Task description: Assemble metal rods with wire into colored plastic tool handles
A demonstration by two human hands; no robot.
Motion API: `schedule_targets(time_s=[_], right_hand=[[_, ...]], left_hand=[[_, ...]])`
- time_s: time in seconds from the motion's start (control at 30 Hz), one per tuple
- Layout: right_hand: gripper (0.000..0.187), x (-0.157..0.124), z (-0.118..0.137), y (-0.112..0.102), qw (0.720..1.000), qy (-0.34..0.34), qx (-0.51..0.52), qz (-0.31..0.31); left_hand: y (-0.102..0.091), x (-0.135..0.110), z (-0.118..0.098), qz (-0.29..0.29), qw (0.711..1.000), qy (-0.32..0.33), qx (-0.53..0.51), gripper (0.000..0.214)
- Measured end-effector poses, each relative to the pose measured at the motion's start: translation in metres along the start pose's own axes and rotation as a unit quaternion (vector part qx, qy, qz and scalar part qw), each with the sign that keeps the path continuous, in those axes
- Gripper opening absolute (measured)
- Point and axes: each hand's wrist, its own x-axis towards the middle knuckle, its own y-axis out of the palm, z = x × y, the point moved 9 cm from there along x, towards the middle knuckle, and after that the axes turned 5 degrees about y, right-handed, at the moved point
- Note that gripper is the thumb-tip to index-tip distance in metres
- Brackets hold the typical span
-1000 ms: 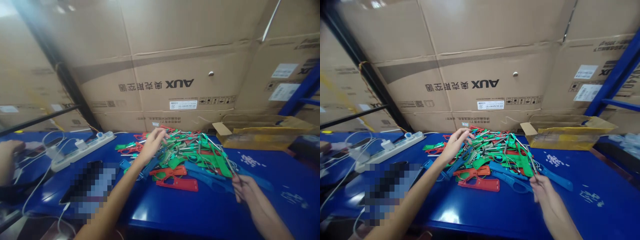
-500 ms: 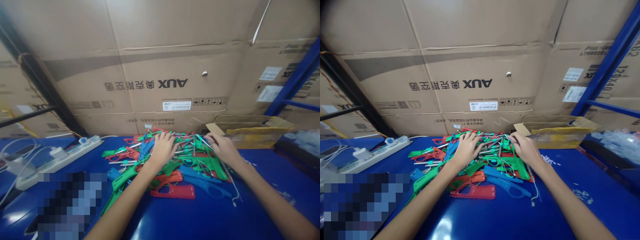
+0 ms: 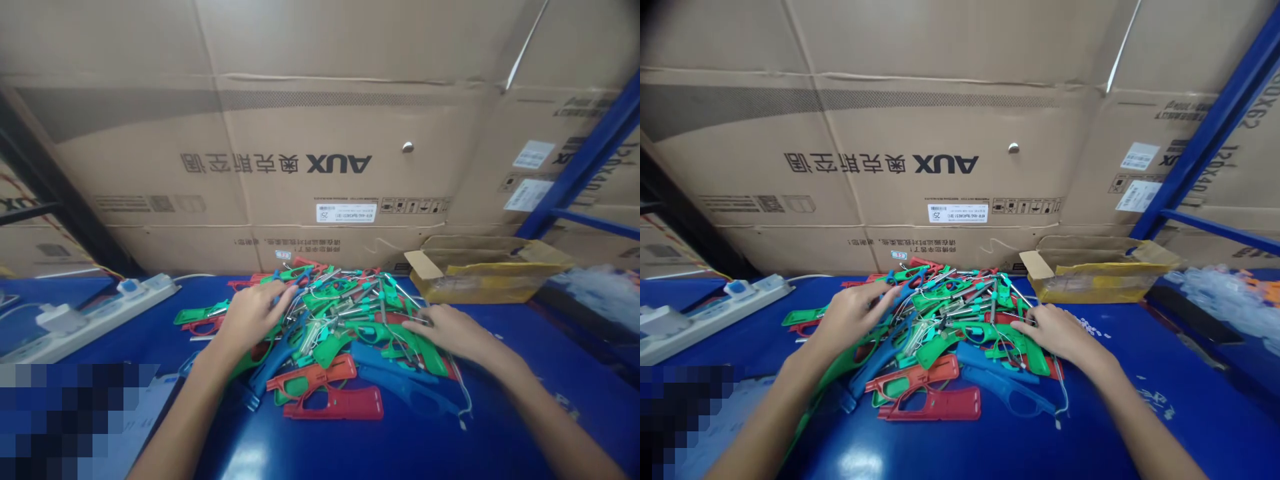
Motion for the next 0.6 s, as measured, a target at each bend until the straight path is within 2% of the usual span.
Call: schedule_targets(time_s=[0.17, 0.33, 0.4, 0.5, 0.6], right_hand=[[0.04, 0.002, 0.007, 0.005, 1.0, -0.019, 0.018, 0.009], [0.032, 0.006, -0.002, -0.01, 0.997, -0.004, 0.037, -0.061], [0.038, 0.003, 0.004, -0.014, 0.996, -0.027, 0.055, -0.069], [0.039, -0.006, 0.024, -0.008, 0.992, -0.092, 0.088, -0.009], [0.037, -0.014, 0.038, -0.002, 0.984, -0.133, 0.108, 0.055]], left_hand=[[0.007, -0.001, 0.001, 0.049, 0.998, -0.032, -0.008, 0.051], [0.02, -0.004, -0.016, 0.136, 0.989, -0.006, -0.064, 0.049], [0.027, -0.007, -0.02, 0.165, 0.983, -0.002, -0.086, 0.047], [0.04, -0.01, -0.02, 0.197, 0.973, 0.002, -0.119, 0.036], [0.047, -0.009, -0.017, 0.19, 0.972, 0.008, -0.134, 0.028]])
